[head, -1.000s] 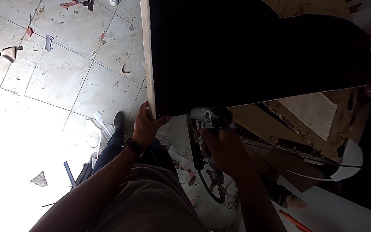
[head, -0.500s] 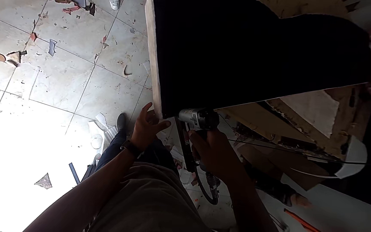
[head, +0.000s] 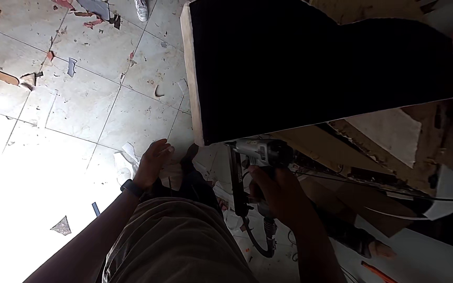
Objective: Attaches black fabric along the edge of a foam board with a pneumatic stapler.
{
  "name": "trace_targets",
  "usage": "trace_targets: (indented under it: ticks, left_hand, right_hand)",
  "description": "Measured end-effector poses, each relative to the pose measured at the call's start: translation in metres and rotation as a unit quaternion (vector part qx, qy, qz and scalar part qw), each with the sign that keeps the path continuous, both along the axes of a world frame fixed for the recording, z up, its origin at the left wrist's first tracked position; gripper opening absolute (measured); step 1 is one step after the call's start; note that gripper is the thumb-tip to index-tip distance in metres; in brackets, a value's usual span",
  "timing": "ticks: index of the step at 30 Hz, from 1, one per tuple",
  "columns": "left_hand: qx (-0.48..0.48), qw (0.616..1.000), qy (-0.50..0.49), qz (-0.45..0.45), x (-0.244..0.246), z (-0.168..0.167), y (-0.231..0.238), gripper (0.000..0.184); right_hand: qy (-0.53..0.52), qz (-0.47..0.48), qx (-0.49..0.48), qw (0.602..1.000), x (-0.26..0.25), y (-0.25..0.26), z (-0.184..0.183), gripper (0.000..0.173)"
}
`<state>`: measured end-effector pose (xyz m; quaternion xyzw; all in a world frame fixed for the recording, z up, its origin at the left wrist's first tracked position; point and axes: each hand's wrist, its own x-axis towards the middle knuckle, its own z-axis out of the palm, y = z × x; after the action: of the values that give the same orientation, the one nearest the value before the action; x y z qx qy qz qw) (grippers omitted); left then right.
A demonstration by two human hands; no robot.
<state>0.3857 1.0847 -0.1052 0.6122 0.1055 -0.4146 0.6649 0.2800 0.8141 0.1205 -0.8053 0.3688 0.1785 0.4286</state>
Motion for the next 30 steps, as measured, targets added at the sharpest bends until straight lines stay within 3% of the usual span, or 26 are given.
trace_targets:
  ticks: [4,8,10,14,16,18,20,22,24,26,30]
  left_hand:
    - [-0.025,0.999,-0.037,0.013,0.009,0.025,-0.038,0.064]
    - [-0.012,0.995,-0.091,-0.036,0.012,0.061,-0.086,0.090]
    - [0.020,0.994,-0.098,-0.033,0.013,0.061,-0.107,0.097]
    - [0.060,0.980,-0.191,-0.010,0.011,0.064,-0.121,0.102]
    - [0.166,0.926,-0.337,-0.044,0.008,0.090,-0.116,0.113]
    - [0.178,0.837,-0.514,-0.069,0.008,0.131,-0.145,0.119]
    - [0.040,0.812,-0.568,-0.129,-0.023,0.182,-0.226,0.114]
    - [-0.143,0.788,-0.546,-0.248,-0.070,0.217,-0.336,0.105]
    - [-0.277,0.695,-0.555,-0.363,-0.109,0.229,-0.436,0.097]
    - [-0.401,0.616,-0.574,-0.362,-0.148,0.243,-0.516,0.079]
    - [-0.542,0.520,-0.599,-0.278,-0.206,0.276,-0.612,0.064]
  right_hand:
    - [0.019,-0.062,-0.032,0.997,-0.045,-0.024,-0.010,0.033]
    - [0.082,-0.106,-0.033,0.990,-0.103,-0.044,-0.051,0.037]
    - [0.097,-0.148,-0.014,0.984,-0.134,-0.054,-0.074,0.039]
    - [0.023,-0.277,-0.012,0.961,-0.191,-0.089,-0.090,0.041]
    - [-0.109,-0.339,-0.003,0.934,-0.206,-0.117,-0.073,0.030]
    - [-0.298,-0.387,0.022,0.873,-0.212,-0.154,-0.045,0.018]
    - [-0.461,-0.392,0.042,0.795,-0.220,-0.194,-0.006,0.032]
    - [-0.558,-0.360,0.088,0.742,-0.225,-0.240,0.031,0.052]
    - [-0.619,-0.357,0.129,0.688,-0.234,-0.272,0.061,0.062]
    - [-0.668,-0.358,0.142,0.637,-0.253,-0.306,0.091,0.055]
    - [-0.741,-0.380,0.172,0.526,-0.299,-0.361,0.119,0.047]
